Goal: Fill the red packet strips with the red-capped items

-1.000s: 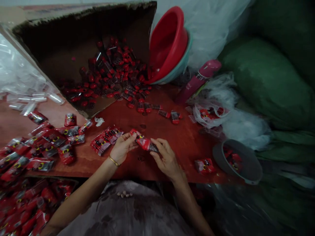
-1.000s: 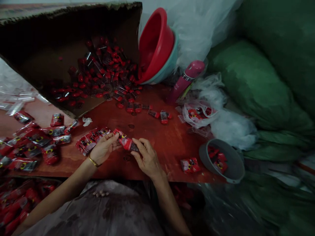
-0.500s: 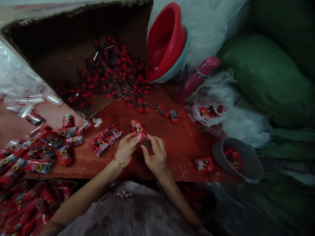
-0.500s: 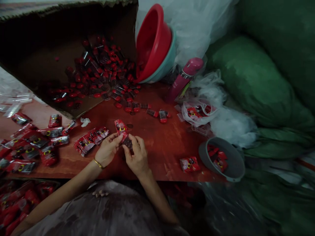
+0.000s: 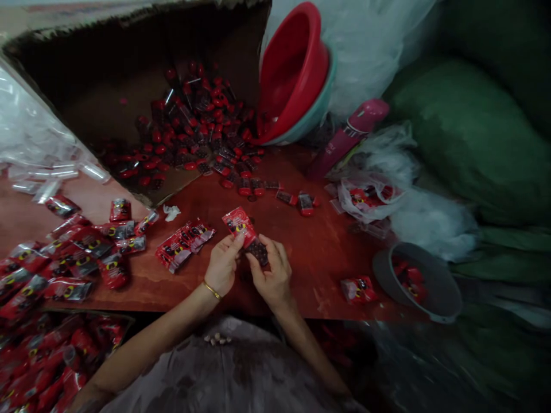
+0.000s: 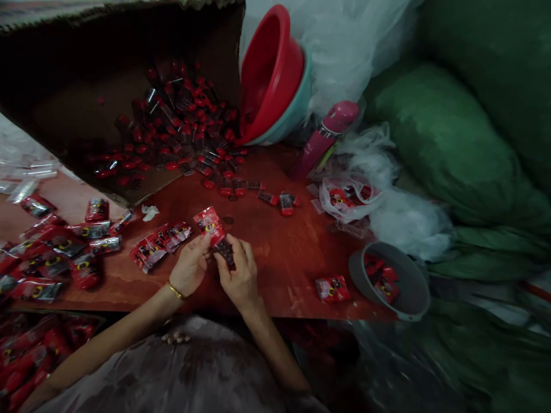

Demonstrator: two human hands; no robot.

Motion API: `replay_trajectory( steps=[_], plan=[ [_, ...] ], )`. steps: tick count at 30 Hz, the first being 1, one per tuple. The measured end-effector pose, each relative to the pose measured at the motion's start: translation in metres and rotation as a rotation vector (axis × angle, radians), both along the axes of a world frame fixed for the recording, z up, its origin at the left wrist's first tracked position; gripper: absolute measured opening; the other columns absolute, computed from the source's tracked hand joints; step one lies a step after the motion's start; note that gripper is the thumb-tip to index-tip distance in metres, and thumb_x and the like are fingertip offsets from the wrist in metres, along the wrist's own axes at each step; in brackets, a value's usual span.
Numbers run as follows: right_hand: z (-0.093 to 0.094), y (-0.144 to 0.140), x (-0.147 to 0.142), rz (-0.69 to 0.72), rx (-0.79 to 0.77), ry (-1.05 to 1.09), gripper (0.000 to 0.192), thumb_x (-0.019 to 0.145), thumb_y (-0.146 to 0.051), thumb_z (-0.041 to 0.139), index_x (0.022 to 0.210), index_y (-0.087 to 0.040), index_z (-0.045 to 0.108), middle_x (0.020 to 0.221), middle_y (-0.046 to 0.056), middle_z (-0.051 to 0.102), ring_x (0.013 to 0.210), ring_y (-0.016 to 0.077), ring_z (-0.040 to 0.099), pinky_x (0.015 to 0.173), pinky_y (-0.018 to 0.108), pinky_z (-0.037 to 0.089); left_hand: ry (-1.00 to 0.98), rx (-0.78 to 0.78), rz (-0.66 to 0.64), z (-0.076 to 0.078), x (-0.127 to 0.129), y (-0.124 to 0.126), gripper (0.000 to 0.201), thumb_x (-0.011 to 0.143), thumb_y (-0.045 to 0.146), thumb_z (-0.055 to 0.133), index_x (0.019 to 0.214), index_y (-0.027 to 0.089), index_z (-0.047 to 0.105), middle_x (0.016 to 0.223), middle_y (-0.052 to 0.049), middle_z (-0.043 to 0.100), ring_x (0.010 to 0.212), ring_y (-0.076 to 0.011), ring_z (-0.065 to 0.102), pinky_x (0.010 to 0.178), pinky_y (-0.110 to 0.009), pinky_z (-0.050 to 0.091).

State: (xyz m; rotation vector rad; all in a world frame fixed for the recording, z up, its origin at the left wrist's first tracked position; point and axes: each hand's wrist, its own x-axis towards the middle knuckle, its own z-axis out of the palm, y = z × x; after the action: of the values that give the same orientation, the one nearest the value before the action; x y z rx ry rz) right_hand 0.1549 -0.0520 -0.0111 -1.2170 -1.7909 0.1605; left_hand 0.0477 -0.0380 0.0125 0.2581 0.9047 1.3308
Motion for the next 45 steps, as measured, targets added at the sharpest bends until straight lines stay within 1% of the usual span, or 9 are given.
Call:
replay_trajectory(
  steps=[3,8,15,18,21,24,30,37,45],
  plan=[
    [0.0,-0.001,-0.002,-0.007,-0.005,0.0,0.038,0.085,-0.024,0.055,0.121,-0.018,0.047,0.102,0.011,0.058,0.094,0.0202,0.057,0.08,0.034,0.052,-0.018,-0.023,-0.032,-0.002,-0.001,0.003,0.038,0.046,0.038,0.083,0.068,0.013,0.065,0.064,0.0,0.067,0.056,-0.0075,0.057,0.058,-0.019,0.044],
    [-0.006,0.0,-0.01,-0.054,0.007,0.036,0.037,0.085,-0.023,0.053,0.121,-0.017,0.047,0.101,0.011,0.058,0.094,0.0204,0.057,0.078,0.034,0.052,0.011,-0.032,0.073,-0.005,0.004,0.003,0.041,0.039,0.032,0.086,0.069,0.013,0.065,0.065,0.001,0.067,0.057,-0.0073,0.056,0.061,-0.019,0.043],
    [-0.005,-0.002,-0.014,-0.013,-0.177,0.253,0.038,0.085,-0.027,0.052,0.121,-0.018,0.048,0.106,0.011,0.059,0.098,0.0196,0.058,0.082,0.033,0.051,0.063,0.048,-0.059,-0.001,-0.002,0.005,0.033,0.048,0.034,0.083,0.068,0.013,0.068,0.064,-0.001,0.067,0.061,-0.0104,0.058,0.066,-0.022,0.045],
    [-0.001,-0.003,-0.008,0.058,-0.369,0.407,0.034,0.088,-0.032,0.047,0.118,-0.017,0.049,0.089,0.006,0.065,0.076,0.015,0.063,0.067,0.026,0.052,0.086,0.114,-0.071,0.0,-0.006,0.008,0.031,0.054,0.036,0.08,0.074,0.015,0.069,0.073,-0.003,0.07,0.074,-0.0145,0.063,0.076,-0.025,0.045],
    [0.0,-0.005,-0.004,0.119,-0.599,0.557,0.024,0.088,-0.035,0.046,0.1,-0.017,0.057,0.052,-0.005,0.053,0.043,0.0087,0.05,0.045,0.019,0.043,0.108,0.169,-0.12,-0.003,-0.007,0.008,0.029,0.058,0.037,0.078,0.076,0.016,0.07,0.078,-0.005,0.071,0.082,-0.0167,0.064,0.08,-0.026,0.045],
    [-0.003,-0.007,-0.005,0.175,-0.688,0.75,0.025,0.087,-0.039,0.048,0.091,-0.016,0.057,0.05,-0.007,0.048,0.037,0.006,0.042,0.039,0.017,0.035,0.177,0.189,-0.179,-0.006,-0.009,0.005,0.029,0.06,0.039,0.076,0.077,0.016,0.07,0.081,-0.006,0.071,0.078,-0.0163,0.064,0.074,-0.025,0.046],
    [-0.003,-0.011,-0.012,0.025,-0.557,0.663,0.024,0.084,-0.038,0.053,0.093,-0.016,0.059,0.049,-0.007,0.052,0.038,0.0073,0.047,0.041,0.018,0.039,0.251,0.27,-0.156,-0.01,-0.014,0.005,0.029,0.071,0.043,0.067,0.081,0.016,0.071,0.08,-0.004,0.07,0.069,-0.0123,0.06,0.069,-0.023,0.045],
    [0.001,-0.009,-0.014,-0.026,-0.509,0.585,0.023,0.084,-0.036,0.051,0.091,-0.016,0.059,0.045,-0.007,0.05,0.035,0.0082,0.048,0.039,0.018,0.04,0.241,0.213,-0.113,-0.019,-0.012,-0.002,0.024,0.067,0.04,0.072,0.073,0.016,0.071,0.069,0.0,0.067,0.064,-0.009,0.057,0.067,-0.019,0.044],
    [-0.005,-0.013,-0.011,0.003,-0.448,0.42,0.019,0.085,-0.032,0.052,0.095,-0.017,0.059,0.049,-0.006,0.056,0.04,0.0095,0.053,0.047,0.021,0.046,0.159,0.152,-0.109,-0.008,-0.015,0.011,0.034,0.056,0.04,0.078,0.076,0.014,0.069,0.071,-0.005,0.069,0.072,-0.0161,0.064,0.073,-0.026,0.047]
  ],
)
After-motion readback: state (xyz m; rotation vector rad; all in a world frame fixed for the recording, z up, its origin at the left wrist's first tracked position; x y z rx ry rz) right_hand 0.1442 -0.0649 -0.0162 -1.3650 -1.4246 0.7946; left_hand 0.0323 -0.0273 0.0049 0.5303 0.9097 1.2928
